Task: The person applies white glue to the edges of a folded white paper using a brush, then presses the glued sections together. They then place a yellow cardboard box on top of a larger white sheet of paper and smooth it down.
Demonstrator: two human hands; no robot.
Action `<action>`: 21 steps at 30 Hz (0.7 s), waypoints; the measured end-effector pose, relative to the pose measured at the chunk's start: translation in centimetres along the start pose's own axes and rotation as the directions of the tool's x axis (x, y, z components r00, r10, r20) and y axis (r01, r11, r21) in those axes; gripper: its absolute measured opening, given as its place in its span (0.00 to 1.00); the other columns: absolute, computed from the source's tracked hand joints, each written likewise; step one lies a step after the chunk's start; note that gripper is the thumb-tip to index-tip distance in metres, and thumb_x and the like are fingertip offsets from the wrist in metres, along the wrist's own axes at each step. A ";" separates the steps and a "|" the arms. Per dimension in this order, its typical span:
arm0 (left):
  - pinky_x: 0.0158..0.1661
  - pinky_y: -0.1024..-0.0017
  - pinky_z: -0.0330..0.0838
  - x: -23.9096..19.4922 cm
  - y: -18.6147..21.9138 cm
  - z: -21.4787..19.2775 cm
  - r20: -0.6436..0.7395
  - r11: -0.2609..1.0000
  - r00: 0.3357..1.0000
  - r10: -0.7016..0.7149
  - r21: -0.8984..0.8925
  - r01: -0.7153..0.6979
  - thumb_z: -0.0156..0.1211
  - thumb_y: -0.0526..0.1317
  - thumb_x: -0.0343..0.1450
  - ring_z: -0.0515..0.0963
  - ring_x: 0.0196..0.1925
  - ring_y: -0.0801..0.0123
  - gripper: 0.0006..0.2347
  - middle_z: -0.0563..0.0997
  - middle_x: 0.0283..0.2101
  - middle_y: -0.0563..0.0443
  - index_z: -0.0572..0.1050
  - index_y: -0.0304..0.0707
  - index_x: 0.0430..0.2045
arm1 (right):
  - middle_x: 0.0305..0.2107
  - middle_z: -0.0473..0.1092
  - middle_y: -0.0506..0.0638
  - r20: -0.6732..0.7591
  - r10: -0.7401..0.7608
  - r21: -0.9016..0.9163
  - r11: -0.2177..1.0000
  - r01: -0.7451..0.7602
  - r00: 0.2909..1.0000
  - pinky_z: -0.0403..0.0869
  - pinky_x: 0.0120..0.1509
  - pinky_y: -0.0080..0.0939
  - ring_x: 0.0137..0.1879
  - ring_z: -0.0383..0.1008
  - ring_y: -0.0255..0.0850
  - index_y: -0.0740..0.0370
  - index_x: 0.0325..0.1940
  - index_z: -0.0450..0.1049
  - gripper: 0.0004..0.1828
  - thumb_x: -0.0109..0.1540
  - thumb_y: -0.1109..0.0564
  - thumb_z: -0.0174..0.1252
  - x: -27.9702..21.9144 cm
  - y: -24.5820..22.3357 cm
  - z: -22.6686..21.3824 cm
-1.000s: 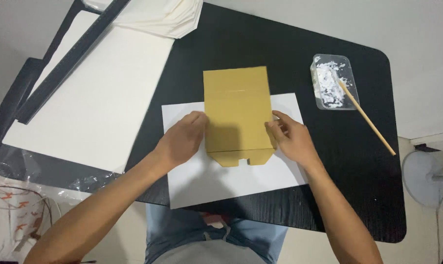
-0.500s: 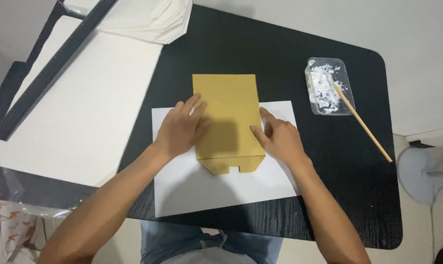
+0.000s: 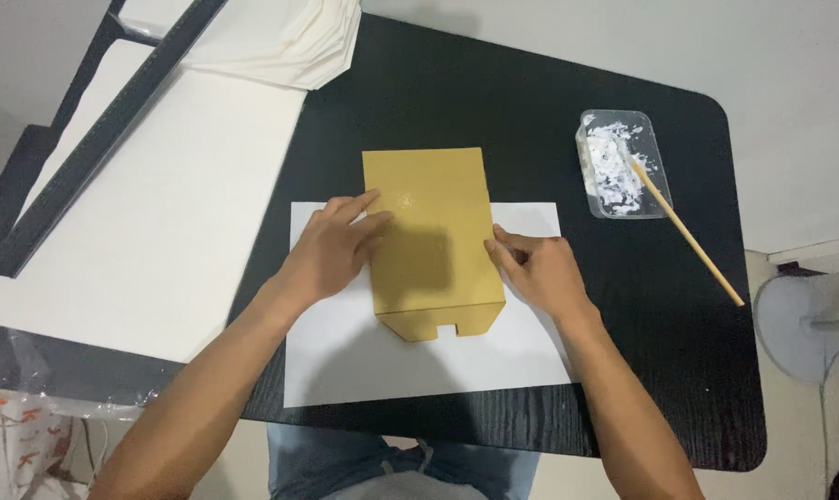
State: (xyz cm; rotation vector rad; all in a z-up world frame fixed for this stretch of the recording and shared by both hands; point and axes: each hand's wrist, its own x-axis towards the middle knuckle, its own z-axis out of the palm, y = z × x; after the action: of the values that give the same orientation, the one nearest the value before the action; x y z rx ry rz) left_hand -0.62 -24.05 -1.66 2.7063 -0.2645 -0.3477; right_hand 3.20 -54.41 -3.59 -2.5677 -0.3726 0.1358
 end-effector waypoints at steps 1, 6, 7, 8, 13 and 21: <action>0.66 0.66 0.59 0.0 -0.1 0.1 0.000 1.000 1.000 -0.001 0.000 0.001 0.44 0.44 0.78 0.61 0.73 0.62 0.18 0.64 0.72 0.49 0.71 0.50 0.63 | 0.18 0.75 0.64 0.000 -0.001 0.000 1.000 0.001 1.000 0.70 0.29 0.47 0.22 0.74 0.51 0.63 0.52 0.81 0.15 0.65 0.54 0.59 -0.1 -0.1 -0.2; 0.67 0.69 0.61 0.2 -0.3 0.8 -0.023 0.995 0.998 -0.051 -0.088 0.049 0.52 0.39 0.75 0.60 0.75 0.64 0.18 0.62 0.73 0.49 0.71 0.45 0.61 | 0.16 0.74 0.61 -0.030 0.005 0.094 0.996 -0.002 1.000 0.69 0.25 0.45 0.19 0.70 0.43 0.58 0.45 0.85 0.10 0.64 0.56 0.61 -0.3 -0.4 -0.7; 0.67 0.69 0.61 -0.1 0.3 0.1 -0.023 0.995 0.998 -0.050 -0.088 0.048 0.52 0.39 0.75 0.60 0.75 0.64 0.18 0.62 0.73 0.49 0.71 0.45 0.61 | 0.16 0.74 0.61 -0.032 0.005 0.094 0.996 -0.002 0.999 0.69 0.25 0.45 0.19 0.70 0.43 0.58 0.45 0.85 0.10 0.64 0.56 0.61 -0.2 -0.1 -0.6; 0.68 0.67 0.60 -0.5 1.0 -0.5 -0.051 0.990 0.995 -0.081 -0.120 0.074 0.52 0.38 0.75 0.59 0.75 0.61 0.19 0.58 0.75 0.44 0.70 0.38 0.62 | 0.16 0.74 0.61 -0.030 0.001 0.093 0.996 0.001 1.000 0.68 0.25 0.45 0.19 0.69 0.43 0.58 0.46 0.84 0.10 0.64 0.56 0.61 -0.1 0.2 -0.4; 0.68 0.72 0.64 -1.1 1.2 0.1 -0.133 0.988 0.982 -0.132 -0.103 0.118 0.54 0.39 0.75 0.58 0.76 0.59 0.18 0.56 0.75 0.41 0.71 0.30 0.59 | 0.19 0.76 0.63 -0.012 0.031 0.126 0.992 -0.029 0.999 0.67 0.26 0.44 0.21 0.69 0.43 0.61 0.47 0.84 0.11 0.65 0.55 0.62 -0.2 0.2 -0.3; 0.67 0.71 0.66 -1.2 0.8 0.6 -0.238 0.990 0.970 -0.042 -0.138 0.009 0.57 0.36 0.74 0.60 0.74 0.56 0.16 0.65 0.69 0.41 0.74 0.30 0.56 | 0.15 0.74 0.58 -0.018 0.053 0.179 0.983 -0.049 0.998 0.65 0.24 0.41 0.19 0.67 0.39 0.59 0.44 0.85 0.09 0.64 0.56 0.60 -0.6 -0.4 -0.9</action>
State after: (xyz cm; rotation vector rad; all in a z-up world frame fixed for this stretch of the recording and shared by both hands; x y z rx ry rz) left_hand -2.01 -24.68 -1.59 2.5857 -0.1310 -0.0403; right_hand 2.71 -54.71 -2.59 -2.3999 -0.2725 0.1512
